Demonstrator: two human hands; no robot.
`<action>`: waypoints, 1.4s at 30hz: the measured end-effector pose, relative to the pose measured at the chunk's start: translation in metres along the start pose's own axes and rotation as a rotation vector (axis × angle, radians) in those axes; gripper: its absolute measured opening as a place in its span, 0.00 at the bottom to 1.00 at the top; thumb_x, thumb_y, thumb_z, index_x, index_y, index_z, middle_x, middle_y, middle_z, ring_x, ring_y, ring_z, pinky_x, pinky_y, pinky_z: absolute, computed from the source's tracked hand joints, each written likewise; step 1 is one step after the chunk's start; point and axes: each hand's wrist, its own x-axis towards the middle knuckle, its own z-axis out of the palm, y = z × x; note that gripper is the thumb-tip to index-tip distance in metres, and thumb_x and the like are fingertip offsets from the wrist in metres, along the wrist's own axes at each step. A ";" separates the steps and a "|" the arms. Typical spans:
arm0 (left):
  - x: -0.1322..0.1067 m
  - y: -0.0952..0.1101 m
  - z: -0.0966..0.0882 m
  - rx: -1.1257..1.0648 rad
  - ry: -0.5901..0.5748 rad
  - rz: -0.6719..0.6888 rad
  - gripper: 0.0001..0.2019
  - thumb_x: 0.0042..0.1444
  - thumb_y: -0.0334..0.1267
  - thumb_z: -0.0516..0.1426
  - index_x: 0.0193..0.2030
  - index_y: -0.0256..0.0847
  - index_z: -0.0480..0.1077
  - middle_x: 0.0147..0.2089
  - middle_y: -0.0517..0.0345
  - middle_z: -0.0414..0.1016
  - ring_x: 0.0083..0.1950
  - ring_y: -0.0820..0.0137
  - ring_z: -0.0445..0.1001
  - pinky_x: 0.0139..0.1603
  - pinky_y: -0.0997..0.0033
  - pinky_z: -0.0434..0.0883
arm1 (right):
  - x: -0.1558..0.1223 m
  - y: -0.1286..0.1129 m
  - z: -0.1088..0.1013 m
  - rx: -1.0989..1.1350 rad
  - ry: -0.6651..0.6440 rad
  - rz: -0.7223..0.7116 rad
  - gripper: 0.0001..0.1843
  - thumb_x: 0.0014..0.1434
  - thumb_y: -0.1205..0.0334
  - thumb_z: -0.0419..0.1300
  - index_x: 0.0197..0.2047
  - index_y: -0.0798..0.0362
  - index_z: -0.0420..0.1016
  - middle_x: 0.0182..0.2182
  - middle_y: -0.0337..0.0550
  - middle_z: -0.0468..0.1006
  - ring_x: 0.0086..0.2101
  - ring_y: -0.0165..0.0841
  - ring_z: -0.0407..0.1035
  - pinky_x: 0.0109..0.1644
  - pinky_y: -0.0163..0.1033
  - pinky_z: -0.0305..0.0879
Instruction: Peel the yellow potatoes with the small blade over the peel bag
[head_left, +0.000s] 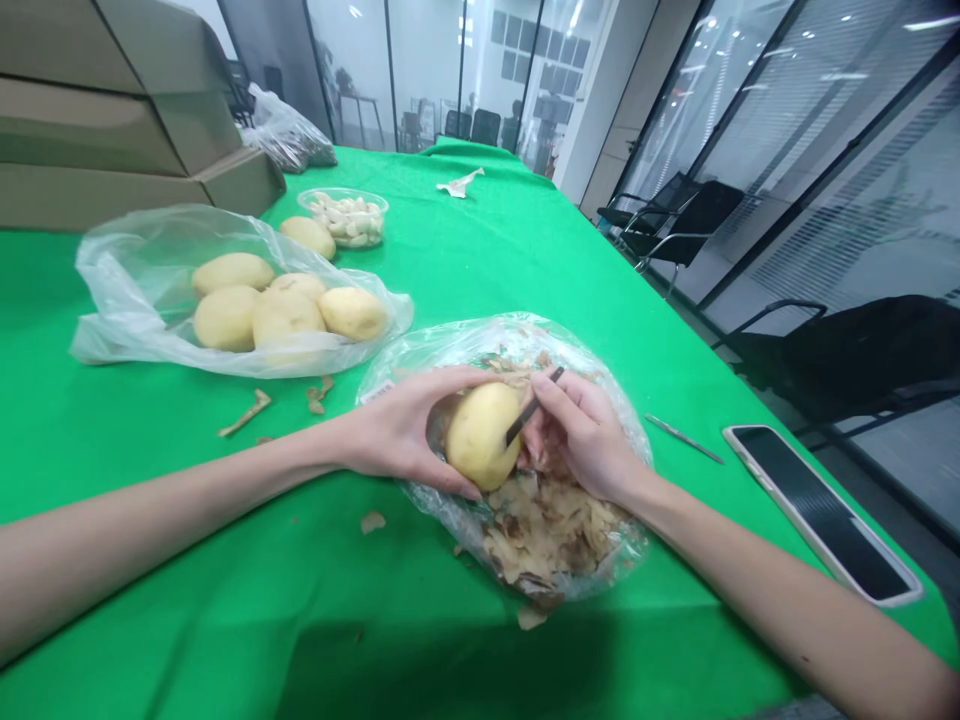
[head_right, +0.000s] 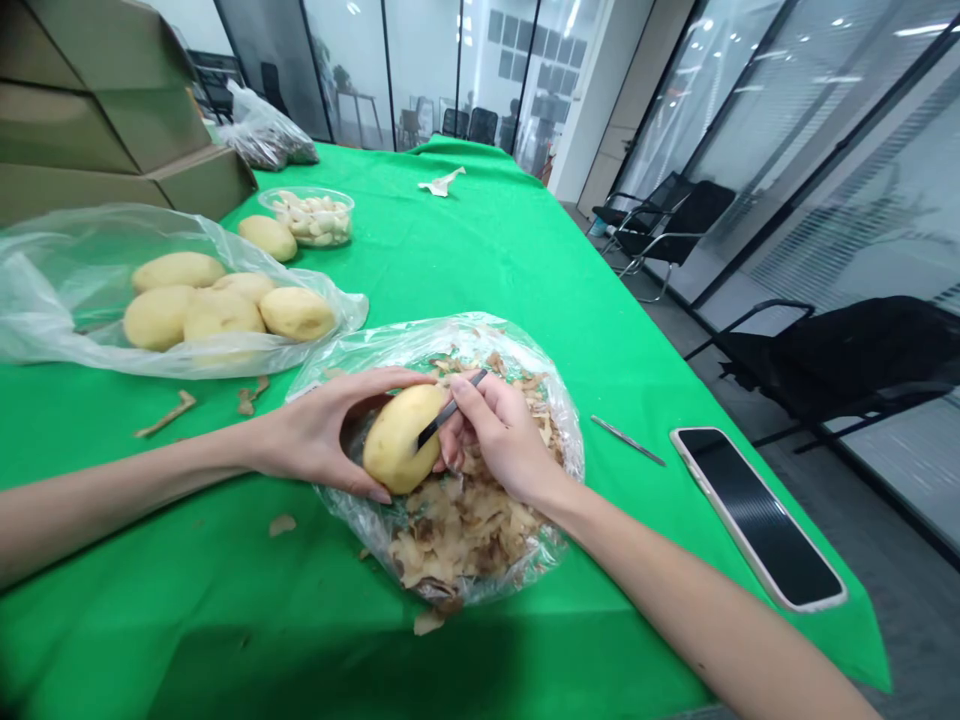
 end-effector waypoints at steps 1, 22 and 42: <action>0.000 0.000 0.000 -0.013 -0.002 0.001 0.45 0.37 0.43 0.73 0.63 0.39 0.63 0.59 0.45 0.71 0.59 0.53 0.71 0.62 0.50 0.68 | 0.000 0.001 0.000 0.016 0.006 0.007 0.17 0.62 0.47 0.58 0.30 0.51 0.65 0.12 0.32 0.72 0.13 0.26 0.66 0.17 0.29 0.62; -0.001 -0.002 0.001 -0.031 -0.004 -0.018 0.45 0.37 0.43 0.73 0.64 0.40 0.63 0.61 0.45 0.70 0.60 0.52 0.71 0.62 0.49 0.67 | -0.003 -0.005 0.000 -0.127 -0.090 -0.065 0.19 0.64 0.47 0.56 0.28 0.52 0.66 0.13 0.33 0.72 0.15 0.25 0.66 0.19 0.30 0.63; -0.003 -0.005 -0.003 0.072 -0.015 -0.002 0.46 0.38 0.46 0.72 0.64 0.40 0.61 0.62 0.43 0.69 0.61 0.52 0.69 0.62 0.51 0.67 | 0.003 -0.006 -0.003 -0.274 -0.194 -0.071 0.23 0.62 0.40 0.54 0.28 0.51 0.64 0.13 0.31 0.68 0.15 0.26 0.63 0.20 0.32 0.59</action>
